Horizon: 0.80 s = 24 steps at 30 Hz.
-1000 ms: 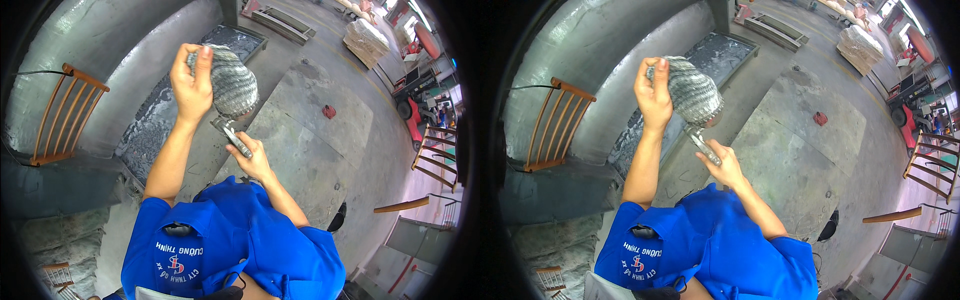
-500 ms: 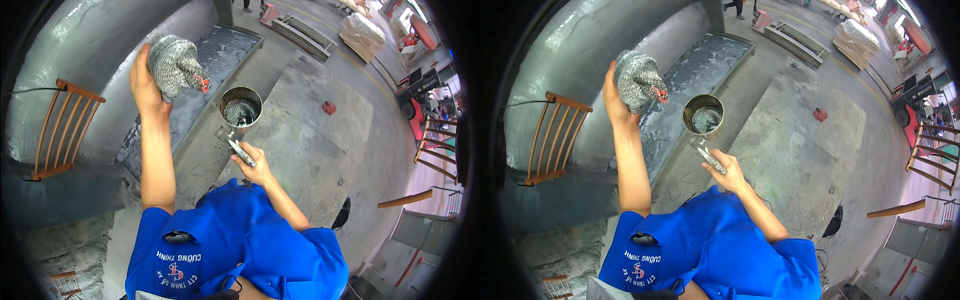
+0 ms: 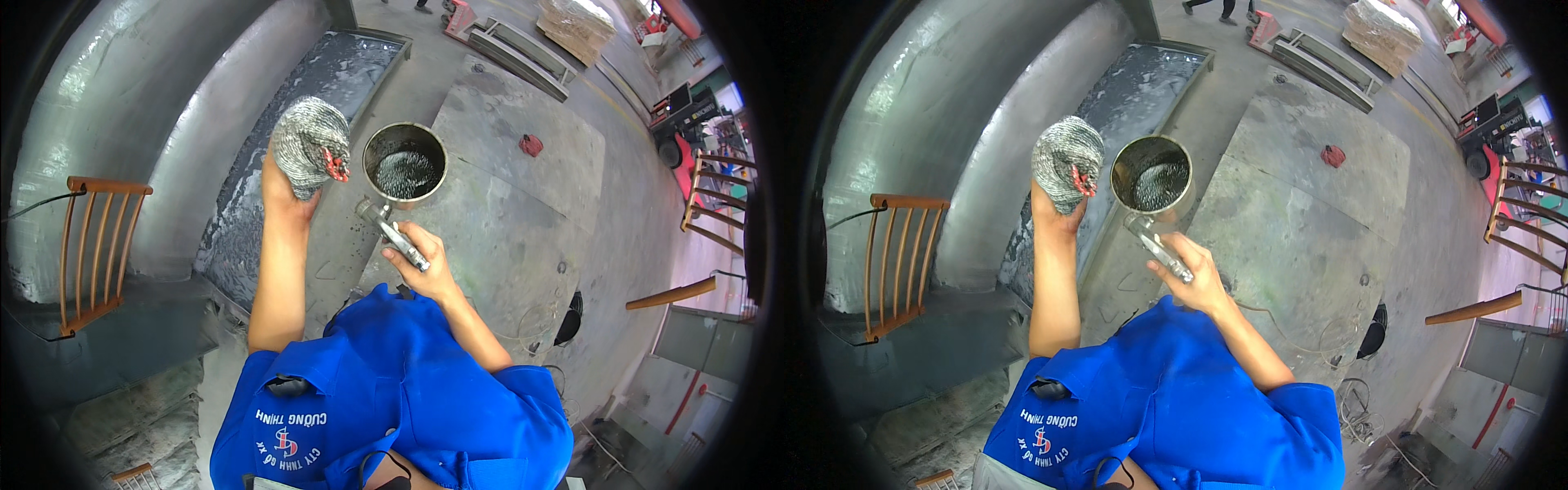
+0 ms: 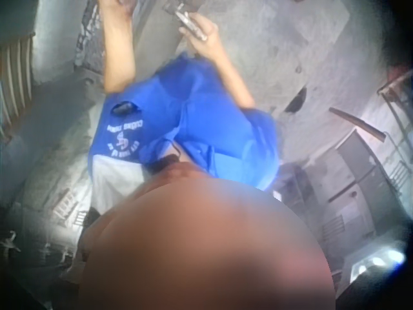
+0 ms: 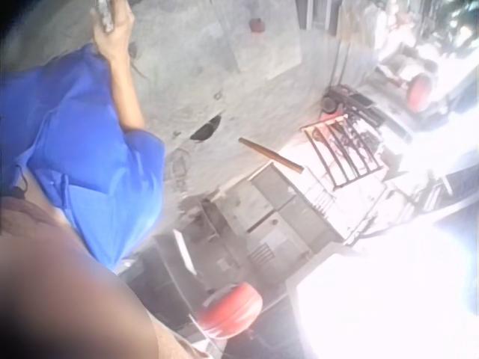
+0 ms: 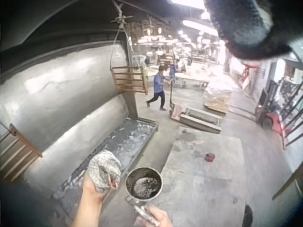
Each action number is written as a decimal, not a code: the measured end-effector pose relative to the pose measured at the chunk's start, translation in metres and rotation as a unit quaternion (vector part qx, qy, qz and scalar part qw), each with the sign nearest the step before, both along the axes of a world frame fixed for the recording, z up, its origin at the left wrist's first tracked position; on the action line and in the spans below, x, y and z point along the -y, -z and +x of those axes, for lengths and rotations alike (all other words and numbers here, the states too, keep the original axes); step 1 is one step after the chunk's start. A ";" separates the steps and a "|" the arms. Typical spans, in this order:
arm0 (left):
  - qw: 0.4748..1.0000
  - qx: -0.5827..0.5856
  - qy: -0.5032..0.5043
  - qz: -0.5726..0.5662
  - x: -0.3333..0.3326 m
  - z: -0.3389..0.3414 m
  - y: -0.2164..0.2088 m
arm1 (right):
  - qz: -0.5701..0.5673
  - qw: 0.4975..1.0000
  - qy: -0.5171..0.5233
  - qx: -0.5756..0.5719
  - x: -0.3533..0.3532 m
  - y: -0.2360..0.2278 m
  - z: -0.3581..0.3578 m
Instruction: The person prepares a spray gun by attaching a cloth-wrapped nozzle and then spray paints a wooden chair frame suspended in a spray booth. The person rotates the chair to coat multiple sides and continues spraying until the end of the clip.
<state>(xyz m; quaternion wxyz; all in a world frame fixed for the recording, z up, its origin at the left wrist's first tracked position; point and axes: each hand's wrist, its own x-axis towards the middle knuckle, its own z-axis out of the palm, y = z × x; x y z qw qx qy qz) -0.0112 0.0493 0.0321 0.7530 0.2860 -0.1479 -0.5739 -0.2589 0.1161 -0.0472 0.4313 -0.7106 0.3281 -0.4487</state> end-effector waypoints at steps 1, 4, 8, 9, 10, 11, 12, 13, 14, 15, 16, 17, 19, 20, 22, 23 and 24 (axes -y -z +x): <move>1.000 0.012 0.006 0.006 0.002 -0.009 0.003 | -0.021 1.000 0.017 0.006 0.004 -0.006 -0.007; 0.997 0.068 0.024 0.041 0.005 -0.023 0.009 | -0.059 0.995 0.084 0.019 0.019 -0.023 -0.008; 0.990 0.110 0.014 0.086 -0.004 -0.044 0.026 | 0.006 0.994 0.112 0.000 0.032 -0.041 -0.013; 0.989 0.121 0.021 0.085 -0.007 -0.048 0.031 | -0.002 0.992 0.126 -0.004 0.036 -0.044 -0.013; 0.988 0.133 0.028 0.078 -0.008 -0.051 0.036 | 0.017 0.991 0.132 0.010 0.040 -0.047 -0.013; 0.988 0.133 0.034 0.066 -0.009 -0.053 0.042 | 0.036 0.990 0.136 0.025 0.043 -0.048 -0.013; 0.988 0.135 0.030 0.069 -0.008 -0.054 0.047 | 0.055 0.988 0.140 0.039 0.047 -0.049 -0.011; 0.988 0.137 0.025 0.072 -0.008 -0.056 0.052 | 0.034 0.987 0.150 0.044 0.051 -0.049 -0.009; 0.987 0.136 0.025 0.083 -0.007 -0.058 0.057 | 0.063 0.986 0.149 0.049 0.054 -0.048 -0.008; 0.989 0.129 0.014 0.067 -0.004 -0.056 0.061 | 0.082 0.984 0.151 0.056 0.059 -0.047 -0.002; 0.988 0.137 0.012 0.077 -0.003 -0.058 0.064 | 0.100 0.983 0.143 0.057 0.061 -0.045 -0.002; 0.987 0.144 0.007 0.078 -0.002 -0.058 0.068 | 0.118 0.981 0.138 0.066 0.063 -0.044 -0.001; 0.987 0.139 0.009 0.081 -0.001 -0.063 0.072 | 0.155 0.978 0.114 0.077 0.064 -0.040 -0.005; 0.986 0.151 0.001 0.072 0.000 -0.065 0.073 | 0.150 0.980 0.100 0.084 0.065 -0.038 -0.007; 0.984 0.159 -0.001 0.084 -0.001 -0.069 0.073 | 0.155 0.978 0.086 0.107 0.068 -0.034 -0.009; 0.983 0.168 0.011 0.079 -0.002 -0.072 0.073 | 0.152 0.979 0.089 0.100 0.069 -0.033 -0.010; 0.981 0.173 0.017 0.081 -0.003 -0.074 0.074 | 0.158 0.979 0.091 0.093 0.071 -0.033 -0.010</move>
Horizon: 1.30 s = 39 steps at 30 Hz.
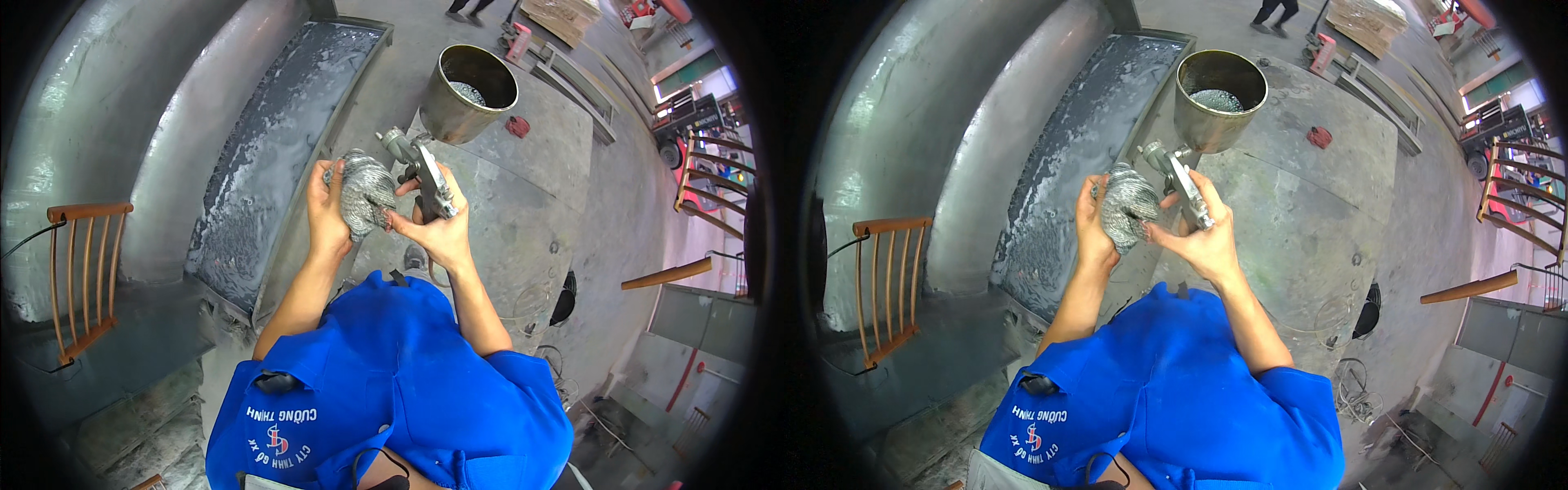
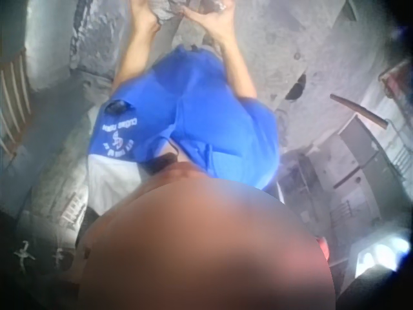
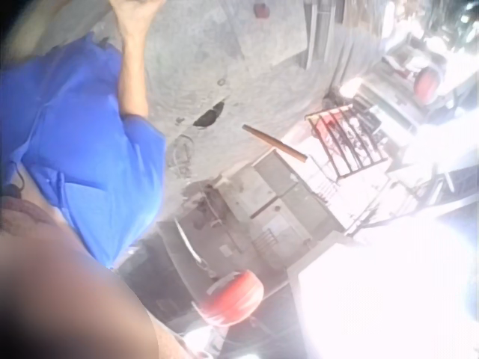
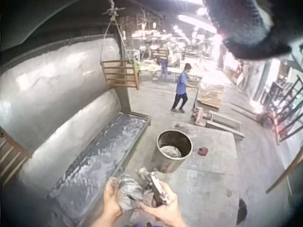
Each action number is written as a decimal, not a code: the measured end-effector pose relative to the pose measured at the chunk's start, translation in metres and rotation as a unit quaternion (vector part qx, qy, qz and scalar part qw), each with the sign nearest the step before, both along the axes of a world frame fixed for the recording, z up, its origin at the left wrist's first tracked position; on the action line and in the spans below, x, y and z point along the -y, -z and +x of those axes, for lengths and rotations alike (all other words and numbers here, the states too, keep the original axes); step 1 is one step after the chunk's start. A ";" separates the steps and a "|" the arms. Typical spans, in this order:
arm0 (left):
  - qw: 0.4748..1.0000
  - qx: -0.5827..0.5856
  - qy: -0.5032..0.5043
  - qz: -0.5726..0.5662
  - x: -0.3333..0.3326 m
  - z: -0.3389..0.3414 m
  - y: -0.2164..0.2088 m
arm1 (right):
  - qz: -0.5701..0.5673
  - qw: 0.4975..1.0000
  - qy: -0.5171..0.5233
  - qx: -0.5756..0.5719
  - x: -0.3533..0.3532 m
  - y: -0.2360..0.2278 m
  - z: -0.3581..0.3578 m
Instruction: The person prepares a spray gun by attaching a cloth-wrapped nozzle and then spray paints a wooden chair frame suspended in a spray booth. The person rotates the chair to coat multiple sides and continues spraying until the end of the clip.
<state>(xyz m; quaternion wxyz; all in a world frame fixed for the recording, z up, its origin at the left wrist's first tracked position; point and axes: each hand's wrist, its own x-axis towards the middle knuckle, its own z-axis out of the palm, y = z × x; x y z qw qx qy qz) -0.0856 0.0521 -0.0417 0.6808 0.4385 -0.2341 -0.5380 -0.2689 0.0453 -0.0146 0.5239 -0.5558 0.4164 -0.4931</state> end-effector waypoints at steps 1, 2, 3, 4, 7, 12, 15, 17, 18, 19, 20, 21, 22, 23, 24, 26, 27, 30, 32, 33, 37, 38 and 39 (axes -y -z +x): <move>1.000 0.003 0.016 -0.009 -0.001 -0.005 0.000 | 0.005 1.000 0.005 0.000 0.002 0.000 -0.003; 1.000 0.013 0.013 0.004 -0.002 -0.007 0.001 | 0.009 1.000 -0.003 -0.002 0.004 0.000 -0.002; 1.000 0.019 0.021 0.007 -0.002 -0.009 0.001 | 0.012 1.000 -0.006 0.002 0.006 -0.001 -0.002; 0.999 0.025 0.034 0.022 -0.002 -0.011 0.001 | 0.015 1.000 -0.009 0.007 0.008 -0.001 -0.001; 0.998 0.008 0.064 0.018 -0.001 -0.010 0.002 | 0.014 0.999 0.006 -0.039 0.013 -0.002 0.002; 0.978 -0.017 0.197 0.059 0.009 -0.005 0.001 | 0.012 0.998 0.023 -0.062 0.019 0.003 0.002; 0.960 -0.008 0.224 0.165 0.015 0.001 0.007 | -0.002 0.997 0.017 -0.073 0.021 0.007 -0.001; 0.955 -0.031 0.248 0.162 0.023 0.002 0.017 | -0.012 0.997 0.005 -0.081 0.023 0.008 -0.006; 0.951 -0.043 0.260 0.161 0.027 0.003 0.023 | -0.009 0.996 -0.007 -0.085 0.024 0.008 -0.008; 0.950 -0.043 0.277 0.139 0.027 0.005 0.028 | -0.007 0.996 -0.012 -0.086 0.024 0.008 -0.009; 0.964 0.018 0.236 0.121 0.027 0.005 0.032 | -0.008 0.995 -0.017 -0.093 0.024 0.008 -0.009; 0.974 0.080 0.183 0.107 0.024 0.007 0.034 | -0.008 0.995 -0.014 -0.098 0.024 0.008 -0.009; 0.974 0.143 0.137 0.111 0.019 0.007 0.035 | -0.008 0.994 -0.016 -0.104 0.024 0.008 -0.008; 0.973 0.204 0.086 0.064 0.015 0.010 0.032 | -0.009 0.995 -0.002 -0.104 0.024 0.008 -0.007; 0.963 0.264 0.042 0.035 0.010 0.014 0.027 | -0.010 0.994 0.007 -0.105 0.024 0.009 -0.005; 0.929 0.368 0.008 -0.031 0.000 0.017 0.010 | -0.011 0.994 0.024 -0.108 0.024 0.009 0.000; 0.909 0.411 0.017 -0.066 -0.007 0.016 0.000 | -0.010 0.993 0.031 -0.111 0.025 0.010 0.002; 0.830 0.545 0.021 -0.116 -0.006 0.008 -0.024 | -0.008 0.994 0.039 -0.105 0.031 0.012 0.009; 0.789 0.603 0.016 -0.118 0.001 0.006 -0.033 | -0.006 0.993 0.034 -0.110 0.037 0.014 0.012; 0.779 0.616 0.016 -0.116 0.002 0.003 -0.036 | -0.005 0.993 0.032 -0.118 0.037 0.015 0.009; 0.747 0.648 0.052 -0.139 0.012 0.003 -0.035 | -0.035 0.993 0.021 -0.111 0.044 0.019 0.004; 0.761 0.634 0.048 -0.128 0.013 0.005 -0.034 | -0.037 0.991 0.019 -0.127 0.045 0.020 0.002; 0.773 0.620 0.042 -0.125 0.015 0.008 -0.033 | -0.042 0.989 0.017 -0.141 0.047 0.021 0.001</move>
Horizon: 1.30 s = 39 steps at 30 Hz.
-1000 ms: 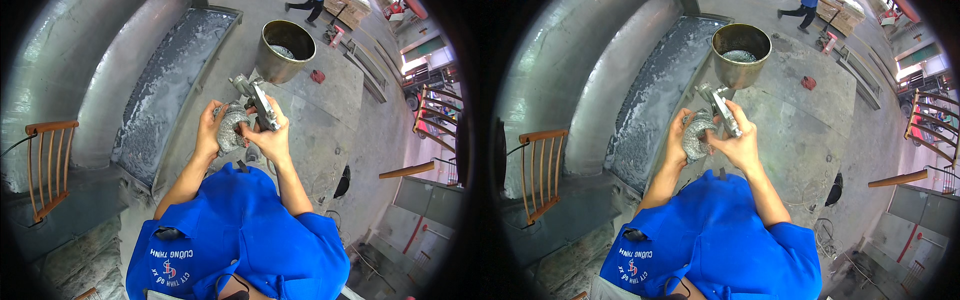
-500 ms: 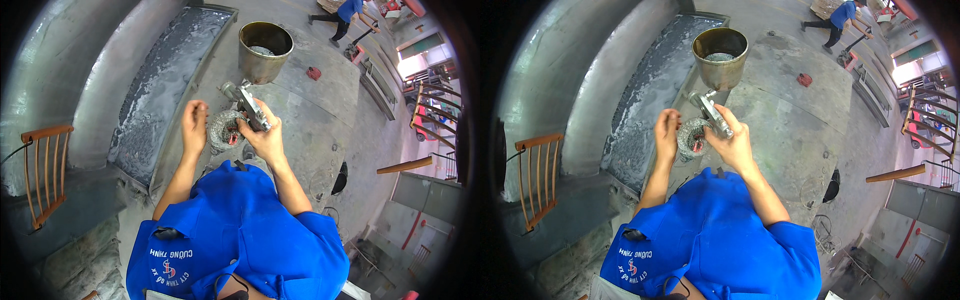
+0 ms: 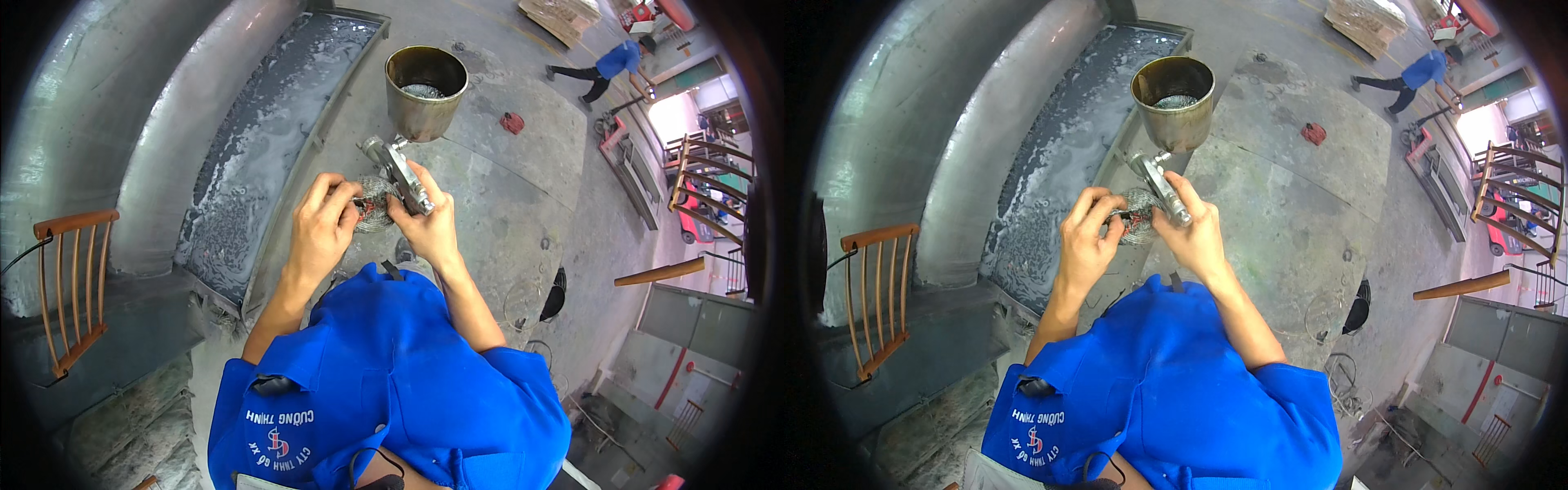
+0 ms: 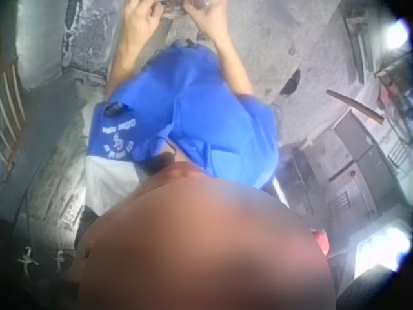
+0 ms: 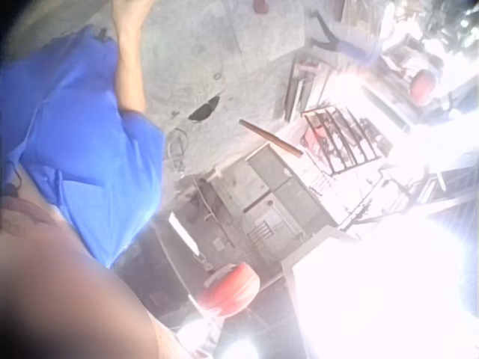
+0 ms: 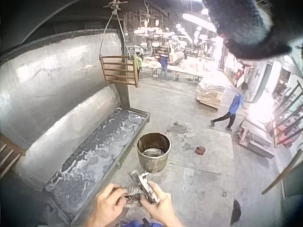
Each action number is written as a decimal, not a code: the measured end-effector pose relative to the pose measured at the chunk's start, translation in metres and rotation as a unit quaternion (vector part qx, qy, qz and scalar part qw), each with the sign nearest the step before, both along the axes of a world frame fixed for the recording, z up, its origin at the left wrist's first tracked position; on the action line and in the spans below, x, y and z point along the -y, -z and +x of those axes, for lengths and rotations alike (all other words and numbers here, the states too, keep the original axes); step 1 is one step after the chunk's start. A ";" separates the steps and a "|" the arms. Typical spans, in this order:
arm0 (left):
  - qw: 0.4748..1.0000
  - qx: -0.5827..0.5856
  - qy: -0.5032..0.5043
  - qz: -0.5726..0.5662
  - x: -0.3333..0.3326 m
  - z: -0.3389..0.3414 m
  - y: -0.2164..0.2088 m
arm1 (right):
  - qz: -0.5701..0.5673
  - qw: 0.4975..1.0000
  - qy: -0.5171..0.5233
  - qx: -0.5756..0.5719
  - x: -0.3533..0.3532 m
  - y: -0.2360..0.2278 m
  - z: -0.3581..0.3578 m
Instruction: The person prepares a spray gun by attaching a cloth-wrapped nozzle and then spray paints a wooden chair frame suspended in a spray booth. The person rotates the chair to coat multiple sides and continues spraying until the end of the clip.
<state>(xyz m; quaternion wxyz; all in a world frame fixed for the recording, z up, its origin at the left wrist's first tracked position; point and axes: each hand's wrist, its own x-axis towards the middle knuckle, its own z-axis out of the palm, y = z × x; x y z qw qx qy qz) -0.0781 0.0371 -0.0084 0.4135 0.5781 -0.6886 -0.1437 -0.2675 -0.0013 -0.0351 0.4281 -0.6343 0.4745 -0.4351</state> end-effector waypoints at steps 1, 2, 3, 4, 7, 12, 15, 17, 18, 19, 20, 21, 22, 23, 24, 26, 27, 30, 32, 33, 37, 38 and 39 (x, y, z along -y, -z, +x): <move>1.000 -0.017 -0.002 0.004 0.003 0.003 0.002 | -0.001 1.000 0.000 -0.015 0.002 0.001 0.000; 0.998 -0.055 -0.014 0.019 0.004 0.009 0.002 | 0.005 1.000 -0.002 -0.008 0.003 0.001 -0.001; 0.995 -0.091 -0.021 0.038 0.006 0.018 0.004 | 0.013 1.000 -0.001 -0.001 0.005 0.001 0.001; 0.990 -0.126 -0.029 0.055 0.007 0.024 0.006 | 0.024 1.000 0.001 0.004 0.006 0.001 0.000; 0.975 -0.206 -0.007 0.079 0.016 0.035 0.023 | 0.029 0.999 -0.012 0.014 0.012 0.002 0.000; 0.866 -0.428 0.081 0.246 0.027 0.053 0.060 | 0.023 0.998 -0.024 0.052 0.019 0.013 0.007; 0.806 -0.511 0.139 0.266 0.021 0.049 0.073 | 0.015 0.998 -0.006 0.065 0.016 0.018 0.010; 0.787 -0.533 0.155 0.267 0.015 0.049 0.078 | 0.017 0.998 0.020 0.062 0.015 0.020 0.019; 0.795 -0.525 0.154 0.261 0.009 0.039 0.081 | 0.010 0.998 0.025 0.059 0.012 0.020 0.018; 0.802 -0.518 0.152 0.255 0.004 0.034 0.084 | 0.007 0.998 0.031 0.052 0.012 0.020 0.021; 0.811 -0.512 0.146 0.243 0.003 0.028 0.087 | 0.000 0.998 0.032 0.045 0.012 0.020 0.021; 0.813 -0.518 0.143 0.224 0.003 0.022 0.091 | 0.003 0.999 0.034 0.042 0.012 0.019 0.022; 0.815 -0.523 0.141 0.205 0.003 0.016 0.095 | 0.003 0.999 0.031 0.040 0.013 0.018 0.022; 0.814 -0.532 0.138 0.187 0.004 0.011 0.099 | 0.001 0.999 0.026 0.035 0.014 0.017 0.021; 0.800 -0.555 0.127 0.187 0.004 0.009 0.103 | 0.005 0.999 0.022 0.037 0.016 0.017 0.021; 0.802 -0.558 0.119 0.177 0.007 0.001 0.112 | 0.001 0.999 0.016 0.040 0.018 0.016 0.019; 0.801 -0.562 0.112 0.171 0.009 -0.002 0.116 | 0.009 0.999 0.009 0.039 0.019 0.016 0.018; 0.848 -0.506 0.103 0.116 0.016 -0.009 0.128 | 0.019 0.999 0.006 0.040 0.022 0.017 0.019; 0.863 -0.503 0.050 0.016 0.019 -0.016 0.134 | 0.030 0.999 0.000 0.039 0.022 0.017 0.020; 0.868 -0.493 0.033 -0.040 0.020 -0.018 0.136 | 0.028 0.999 0.000 0.044 0.022 0.018 0.021; 0.874 -0.481 -0.014 -0.070 0.005 -0.017 0.133 | 0.039 0.997 0.016 0.066 0.014 0.019 0.024; 0.872 -0.487 -0.033 -0.025 -0.001 -0.010 0.129 | 0.054 0.996 0.025 0.065 0.012 0.019 0.025; 0.880 -0.475 -0.014 -0.007 -0.006 -0.002 0.125 | 0.073 0.995 0.027 0.055 0.011 0.020 0.025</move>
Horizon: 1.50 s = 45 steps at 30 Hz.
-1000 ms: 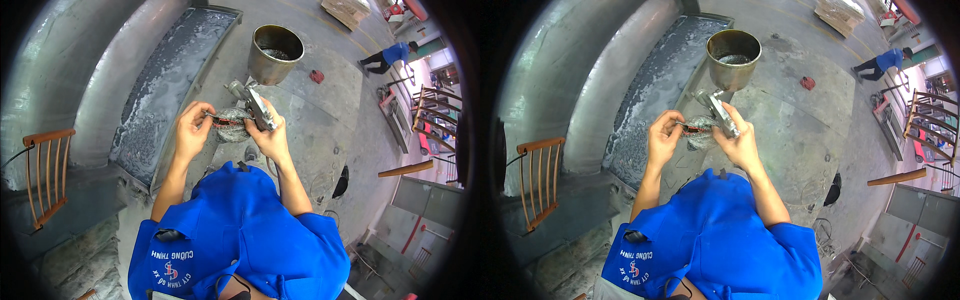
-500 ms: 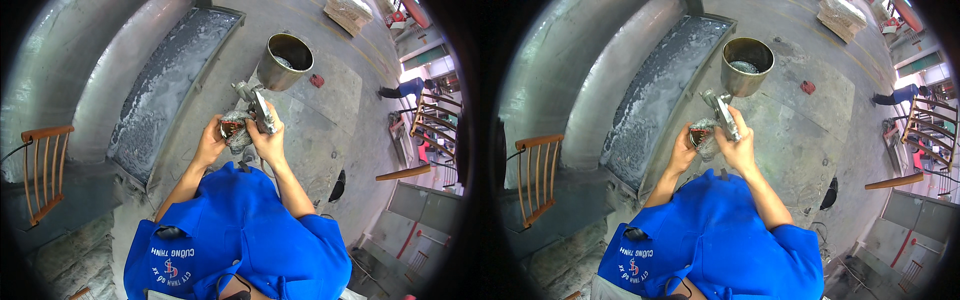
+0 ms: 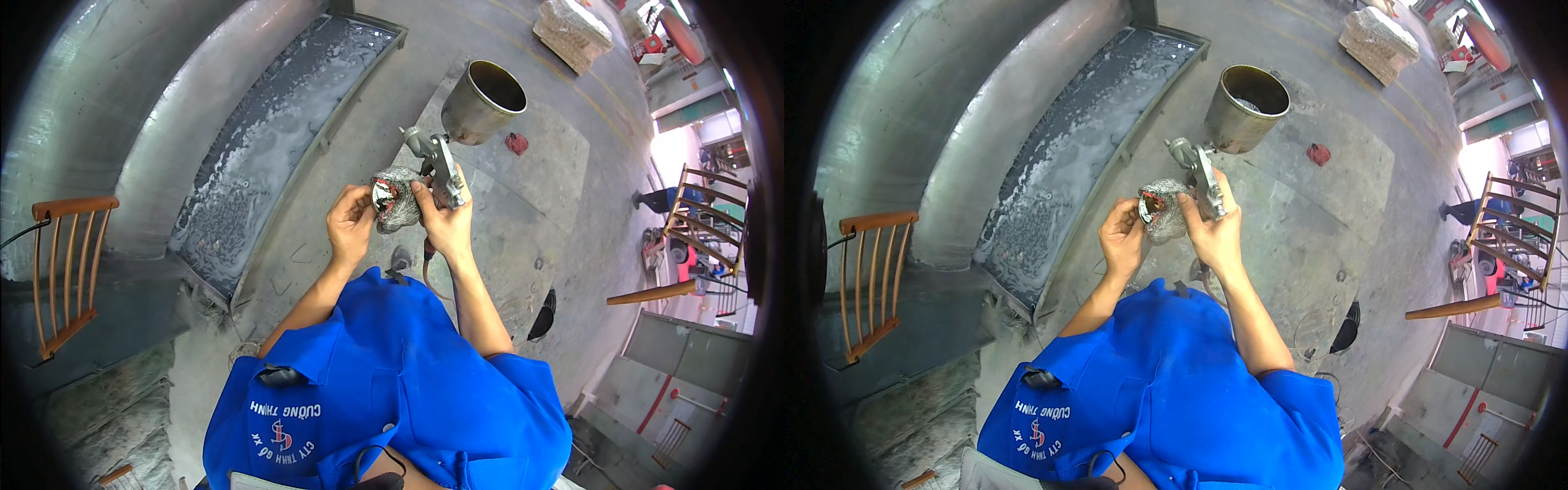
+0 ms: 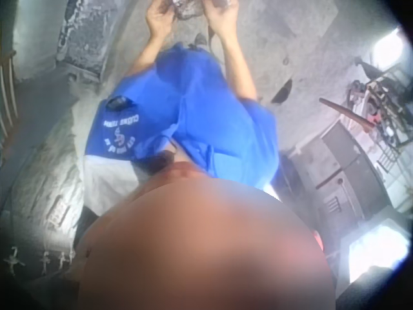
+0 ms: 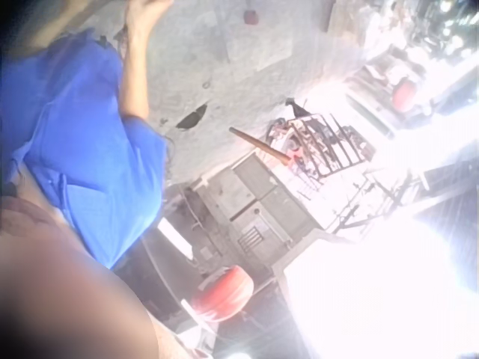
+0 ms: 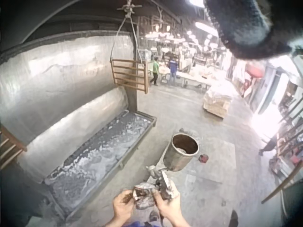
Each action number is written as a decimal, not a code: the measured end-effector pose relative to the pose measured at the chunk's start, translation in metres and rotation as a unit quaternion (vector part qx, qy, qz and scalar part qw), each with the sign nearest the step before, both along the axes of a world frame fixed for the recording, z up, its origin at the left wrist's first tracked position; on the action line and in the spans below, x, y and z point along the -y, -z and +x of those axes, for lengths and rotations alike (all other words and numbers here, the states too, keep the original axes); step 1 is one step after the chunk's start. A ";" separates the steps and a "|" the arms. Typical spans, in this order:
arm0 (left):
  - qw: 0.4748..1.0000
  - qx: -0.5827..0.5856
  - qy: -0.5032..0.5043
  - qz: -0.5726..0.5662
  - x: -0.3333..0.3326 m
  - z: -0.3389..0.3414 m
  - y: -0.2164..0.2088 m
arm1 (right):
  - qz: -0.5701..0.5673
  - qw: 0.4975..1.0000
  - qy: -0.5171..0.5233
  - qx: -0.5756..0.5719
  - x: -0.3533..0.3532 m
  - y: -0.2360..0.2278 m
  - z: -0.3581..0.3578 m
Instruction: The person prepares a spray gun by attaching a cloth-wrapped nozzle and then spray paints a wooden chair frame suspended in a spray booth. The person rotates the chair to coat multiple sides and continues spraying until the end of the clip.
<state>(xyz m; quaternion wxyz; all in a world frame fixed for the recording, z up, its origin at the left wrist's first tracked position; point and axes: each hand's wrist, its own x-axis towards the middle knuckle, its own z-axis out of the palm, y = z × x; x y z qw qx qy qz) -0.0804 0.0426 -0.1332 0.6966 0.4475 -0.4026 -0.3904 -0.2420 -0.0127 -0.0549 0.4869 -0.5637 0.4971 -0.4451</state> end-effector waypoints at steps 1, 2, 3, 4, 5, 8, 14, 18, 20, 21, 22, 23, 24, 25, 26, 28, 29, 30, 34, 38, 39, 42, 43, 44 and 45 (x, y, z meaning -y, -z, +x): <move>1.000 0.016 0.025 0.008 -0.003 0.008 -0.005 | 0.009 1.000 0.004 0.009 -0.001 0.000 0.001; 0.998 0.029 0.048 0.024 -0.005 0.014 -0.009 | 0.025 1.000 0.002 0.009 -0.001 0.000 0.000; 0.996 -0.015 0.074 0.049 -0.005 0.016 -0.013 | 0.041 0.999 0.000 0.010 -0.001 0.000 0.000; 0.992 -0.051 0.105 0.055 -0.006 0.022 -0.018 | 0.029 1.000 0.000 0.000 0.000 0.000 -0.001; 0.983 -0.084 0.145 0.072 -0.006 0.031 -0.023 | 0.018 1.000 0.000 -0.010 0.001 0.001 -0.002; 0.971 -0.106 0.181 0.116 -0.004 0.038 -0.034 | -0.015 1.000 0.000 -0.009 0.004 0.002 -0.002; 0.971 -0.028 0.159 0.174 -0.003 0.039 -0.055 | -0.041 0.999 0.001 0.011 0.006 0.007 0.000; 0.978 0.014 0.115 0.174 -0.005 0.030 -0.059 | -0.034 0.999 0.004 0.005 0.005 0.010 0.000; 0.978 0.025 0.103 0.181 -0.005 0.027 -0.058 | -0.033 0.999 0.010 0.004 0.005 0.011 -0.001; 0.977 0.039 0.099 0.186 -0.006 0.026 -0.057 | -0.034 0.999 0.009 0.004 0.005 0.011 -0.002; 0.976 0.054 0.094 0.190 -0.006 0.026 -0.057 | -0.033 0.999 0.011 0.004 0.005 0.011 -0.002; 0.972 0.052 0.091 0.209 -0.006 0.028 -0.057 | -0.037 0.999 0.011 0.005 0.005 0.012 -0.003; 0.969 0.050 0.089 0.226 -0.006 0.030 -0.058 | -0.044 0.999 0.013 0.005 0.005 0.012 -0.003; 0.964 0.047 0.087 0.245 -0.005 0.033 -0.058 | -0.018 0.999 0.009 0.030 0.005 0.012 -0.003; 0.969 0.031 0.086 0.228 -0.005 0.036 -0.060 | 0.015 0.999 0.001 0.035 0.006 0.012 -0.004; 0.974 -0.008 0.089 0.209 -0.005 0.043 -0.064 | 0.043 0.996 -0.011 0.074 0.008 0.012 -0.005; 0.973 -0.008 0.091 0.212 -0.005 0.046 -0.067 | 0.016 0.995 -0.020 0.092 0.010 0.012 -0.006; 0.973 -0.011 0.100 0.209 -0.005 0.048 -0.070 | 0.003 0.996 -0.024 0.083 0.011 0.012 -0.008; 0.968 -0.017 0.122 0.217 -0.004 0.045 -0.080 | -0.047 0.997 -0.045 0.031 0.017 0.012 -0.019; 0.966 -0.002 0.128 0.223 -0.003 0.035 -0.085 | -0.021 0.998 -0.053 0.012 0.015 0.015 -0.028; 0.966 0.001 0.132 0.224 -0.002 0.032 -0.086 | -0.001 0.997 -0.061 0.040 0.014 0.016 -0.028; 0.963 0.015 0.139 0.230 -0.001 0.025 -0.083 | -0.015 0.994 -0.072 0.080 0.013 0.022 -0.027; 0.959 0.022 0.144 0.243 -0.002 0.023 -0.081 | -0.014 0.993 -0.077 0.083 0.013 0.023 -0.026; 0.960 0.018 0.141 0.242 -0.002 0.022 -0.079 | -0.013 0.993 -0.082 0.086 0.014 0.025 -0.027; 0.958 0.015 0.140 0.248 -0.002 0.021 -0.077 | -0.033 0.995 -0.066 0.072 0.014 0.026 -0.027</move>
